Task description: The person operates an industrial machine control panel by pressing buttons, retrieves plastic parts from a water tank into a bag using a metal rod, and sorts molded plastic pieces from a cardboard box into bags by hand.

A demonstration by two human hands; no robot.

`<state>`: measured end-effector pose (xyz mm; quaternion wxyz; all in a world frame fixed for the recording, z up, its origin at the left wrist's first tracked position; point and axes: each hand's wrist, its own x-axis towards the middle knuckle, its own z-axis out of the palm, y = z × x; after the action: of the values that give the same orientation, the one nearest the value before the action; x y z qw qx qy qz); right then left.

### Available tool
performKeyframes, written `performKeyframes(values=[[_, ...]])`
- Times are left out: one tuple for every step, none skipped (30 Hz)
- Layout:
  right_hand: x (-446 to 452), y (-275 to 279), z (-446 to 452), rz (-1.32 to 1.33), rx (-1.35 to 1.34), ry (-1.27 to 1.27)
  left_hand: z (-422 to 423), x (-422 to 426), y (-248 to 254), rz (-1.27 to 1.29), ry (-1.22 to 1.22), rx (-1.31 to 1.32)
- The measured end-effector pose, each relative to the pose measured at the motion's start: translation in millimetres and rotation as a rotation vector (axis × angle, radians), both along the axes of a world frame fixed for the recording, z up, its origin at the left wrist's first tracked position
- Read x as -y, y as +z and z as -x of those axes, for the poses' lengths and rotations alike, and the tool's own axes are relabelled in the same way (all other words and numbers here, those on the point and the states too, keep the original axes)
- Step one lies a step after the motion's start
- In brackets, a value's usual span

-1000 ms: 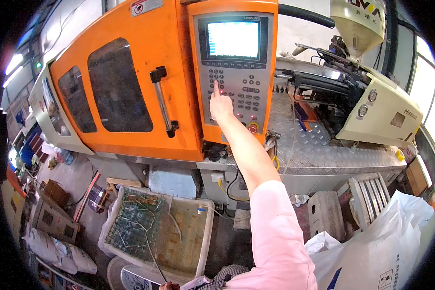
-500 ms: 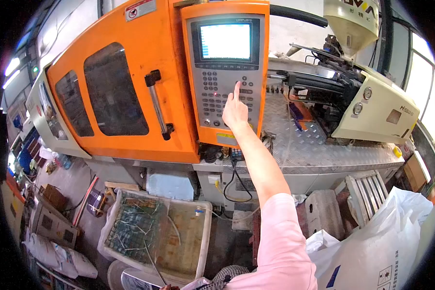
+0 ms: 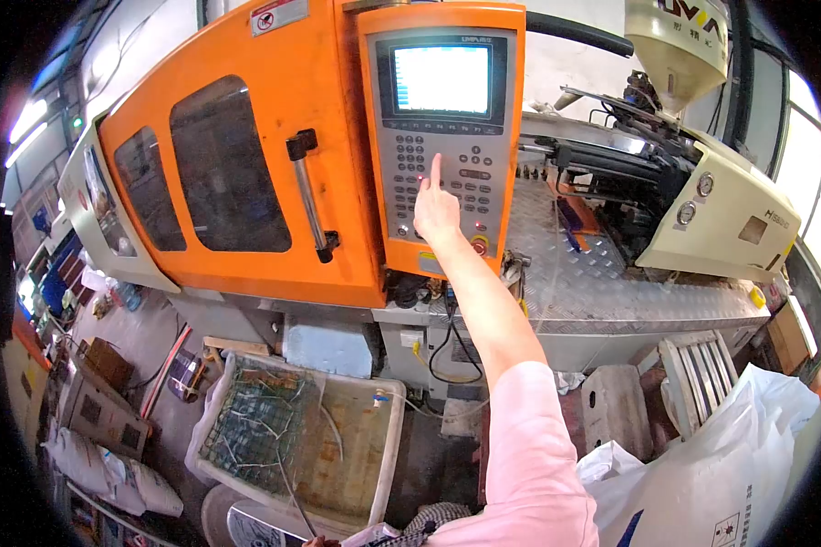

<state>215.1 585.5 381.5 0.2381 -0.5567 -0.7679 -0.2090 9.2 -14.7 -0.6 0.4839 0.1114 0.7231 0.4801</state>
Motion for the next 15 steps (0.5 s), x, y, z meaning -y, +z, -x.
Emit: performKeyframes(values=[[-3.7,-3.0,5.0,-0.033,-0.012,0.068,0.6,1.3,-0.3,0.001,0.003,0.0],[-7.8,-5.5,9.5,-0.066,-0.025,0.137,1.6,2.6,-0.3,-0.013,-0.002,0.003],[-12.3,-7.5,12.9,-0.064,-0.026,0.139,2.1,3.9,-0.7,-0.028,-0.006,0.005],[-13.4,-7.0,16.4,-0.034,-0.003,0.169,2.4,5.1,-4.2,-0.026,-0.004,0.004],[-14.5,-6.3,19.6,-0.004,0.02,0.197,2.6,5.5,-9.1,-0.019,0.046,0.032],[-15.5,-5.4,22.8,0.0,0.033,0.173,3.1,6.5,-13.2,-0.013,0.097,0.06],[-16.6,-5.1,25.7,0.0,0.031,0.176,2.4,6.1,-8.1,-0.012,0.1,0.058],[-17.7,-4.7,28.5,0.007,0.031,0.177,1.7,5.5,-3.1,-0.043,0.083,0.055],[-19.0,-4.1,31.2,0.013,0.031,0.179,0.5,4.1,2.0,-0.074,0.066,0.052],[-20.4,-2.9,33.7,0.013,0.031,0.183,-1.4,1.4,8.3,-0.074,0.071,0.052],[-21.9,-1.7,36.3,0.001,0.04,0.176,-3.4,-1.4,14.8,-0.039,0.077,0.047],[-23.2,-0.6,38.7,-0.011,0.049,0.168,-4.5,-2.4,17.7,-0.004,0.082,0.042],[-22.7,1.7,40.7,-0.01,0.049,0.17,-4.1,-1.2,15.5,-0.004,0.084,0.042],[-22.3,4.4,42.6,-0.007,0.041,0.17,-3.2,0.1,11.4,-0.015,0.088,0.044],[-21.9,7.2,44.6,-0.004,0.033,0.17,-2.3,0.6,8.8,-0.027,0.092,0.045]])
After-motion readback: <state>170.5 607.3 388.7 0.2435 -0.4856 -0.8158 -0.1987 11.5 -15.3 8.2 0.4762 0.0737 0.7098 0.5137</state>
